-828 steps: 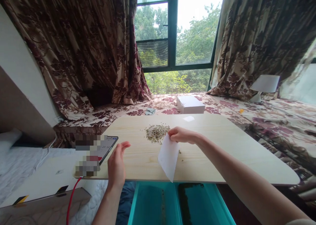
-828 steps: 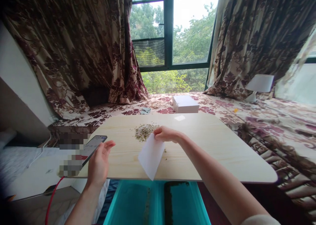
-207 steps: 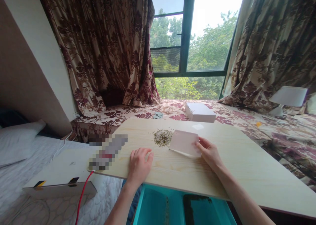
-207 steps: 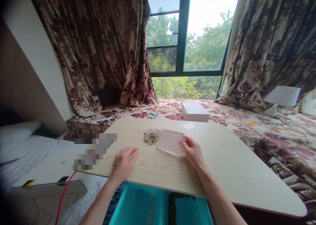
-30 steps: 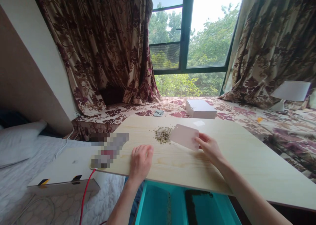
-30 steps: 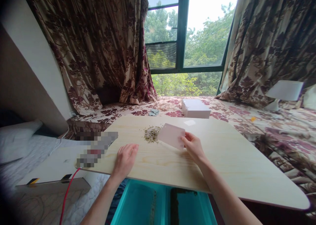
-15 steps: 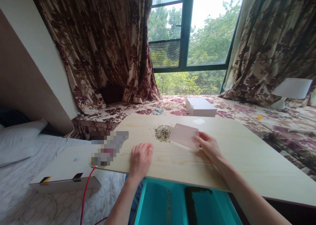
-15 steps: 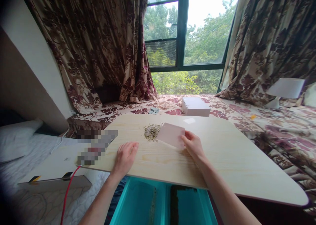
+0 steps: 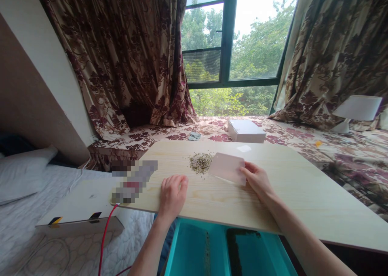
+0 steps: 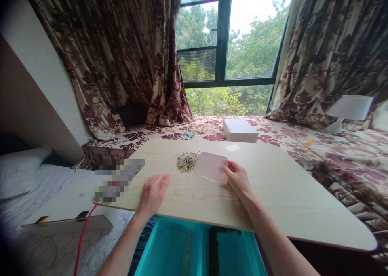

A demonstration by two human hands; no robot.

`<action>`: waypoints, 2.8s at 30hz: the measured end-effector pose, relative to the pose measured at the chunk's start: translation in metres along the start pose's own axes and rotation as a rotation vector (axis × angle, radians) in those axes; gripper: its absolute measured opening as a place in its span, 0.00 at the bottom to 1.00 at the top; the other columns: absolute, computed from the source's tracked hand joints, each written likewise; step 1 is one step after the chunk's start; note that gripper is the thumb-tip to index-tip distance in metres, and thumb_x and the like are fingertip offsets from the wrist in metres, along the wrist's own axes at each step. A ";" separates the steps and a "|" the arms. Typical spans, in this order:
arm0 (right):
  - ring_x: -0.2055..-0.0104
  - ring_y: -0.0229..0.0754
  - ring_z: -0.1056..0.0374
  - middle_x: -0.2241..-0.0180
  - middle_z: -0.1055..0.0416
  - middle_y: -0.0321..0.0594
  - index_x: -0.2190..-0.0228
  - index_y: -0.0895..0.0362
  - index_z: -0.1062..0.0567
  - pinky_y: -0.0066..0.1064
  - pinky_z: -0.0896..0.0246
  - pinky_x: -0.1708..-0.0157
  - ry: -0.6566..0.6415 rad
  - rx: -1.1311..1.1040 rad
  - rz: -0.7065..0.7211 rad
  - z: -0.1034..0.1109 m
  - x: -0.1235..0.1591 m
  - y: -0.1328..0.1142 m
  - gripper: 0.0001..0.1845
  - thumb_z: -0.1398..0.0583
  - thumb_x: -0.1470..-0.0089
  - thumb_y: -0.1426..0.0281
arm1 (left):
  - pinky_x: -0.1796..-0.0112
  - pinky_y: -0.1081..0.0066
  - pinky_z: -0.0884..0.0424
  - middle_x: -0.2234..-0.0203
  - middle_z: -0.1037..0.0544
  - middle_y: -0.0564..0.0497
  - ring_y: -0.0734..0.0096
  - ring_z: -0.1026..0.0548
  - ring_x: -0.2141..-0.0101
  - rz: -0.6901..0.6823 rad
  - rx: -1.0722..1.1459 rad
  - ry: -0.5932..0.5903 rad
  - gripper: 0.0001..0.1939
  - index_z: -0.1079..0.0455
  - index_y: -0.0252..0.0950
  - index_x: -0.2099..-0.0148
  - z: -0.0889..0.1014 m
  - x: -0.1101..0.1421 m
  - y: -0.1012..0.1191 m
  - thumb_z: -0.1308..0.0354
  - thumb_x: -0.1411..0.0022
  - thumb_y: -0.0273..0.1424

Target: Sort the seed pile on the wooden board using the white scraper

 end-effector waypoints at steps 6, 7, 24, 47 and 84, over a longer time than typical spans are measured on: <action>0.65 0.49 0.24 0.65 0.20 0.43 0.64 0.57 0.20 0.31 0.30 0.73 0.070 -0.016 0.011 0.005 -0.003 0.000 0.18 0.37 0.61 0.65 | 0.51 0.60 0.35 0.61 0.20 0.49 0.63 0.25 0.57 -0.013 -0.006 0.011 0.15 0.27 0.40 0.60 0.001 0.000 0.002 0.55 0.33 0.36; 0.64 0.49 0.24 0.64 0.20 0.44 0.64 0.57 0.21 0.31 0.30 0.73 0.076 -0.017 0.007 0.006 -0.003 0.000 0.18 0.37 0.61 0.65 | 0.51 0.60 0.35 0.61 0.20 0.49 0.64 0.25 0.57 -0.014 -0.009 0.014 0.15 0.27 0.40 0.60 0.002 0.000 0.002 0.55 0.33 0.36; 0.64 0.48 0.24 0.67 0.20 0.42 0.64 0.57 0.20 0.32 0.29 0.70 -0.024 -0.055 -0.076 -0.002 0.005 0.005 0.18 0.35 0.61 0.65 | 0.48 0.56 0.38 0.61 0.21 0.49 0.63 0.26 0.57 0.014 -0.008 -0.020 0.15 0.27 0.41 0.59 0.003 0.002 0.005 0.55 0.33 0.36; 0.64 0.47 0.24 0.66 0.19 0.40 0.63 0.54 0.21 0.33 0.27 0.66 0.033 -0.043 -0.182 0.006 0.007 0.017 0.18 0.34 0.59 0.62 | 0.41 0.47 0.50 0.61 0.23 0.51 0.63 0.28 0.55 0.153 -0.086 -0.228 0.08 0.28 0.43 0.60 -0.002 -0.007 0.011 0.49 0.36 0.34; 0.62 0.51 0.24 0.64 0.20 0.46 0.63 0.55 0.21 0.33 0.26 0.67 -0.008 0.020 -0.228 -0.006 0.027 0.005 0.27 0.31 0.64 0.52 | 0.42 0.50 0.47 0.63 0.21 0.51 0.63 0.26 0.58 0.144 0.018 -0.136 0.08 0.28 0.43 0.60 -0.013 -0.008 -0.004 0.49 0.38 0.30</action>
Point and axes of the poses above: each hand's wrist, its own x-axis away from the middle knuckle, its own z-axis out of the back of the hand, y = z × x, the point moved 8 cm from there along -x, towards the middle knuckle
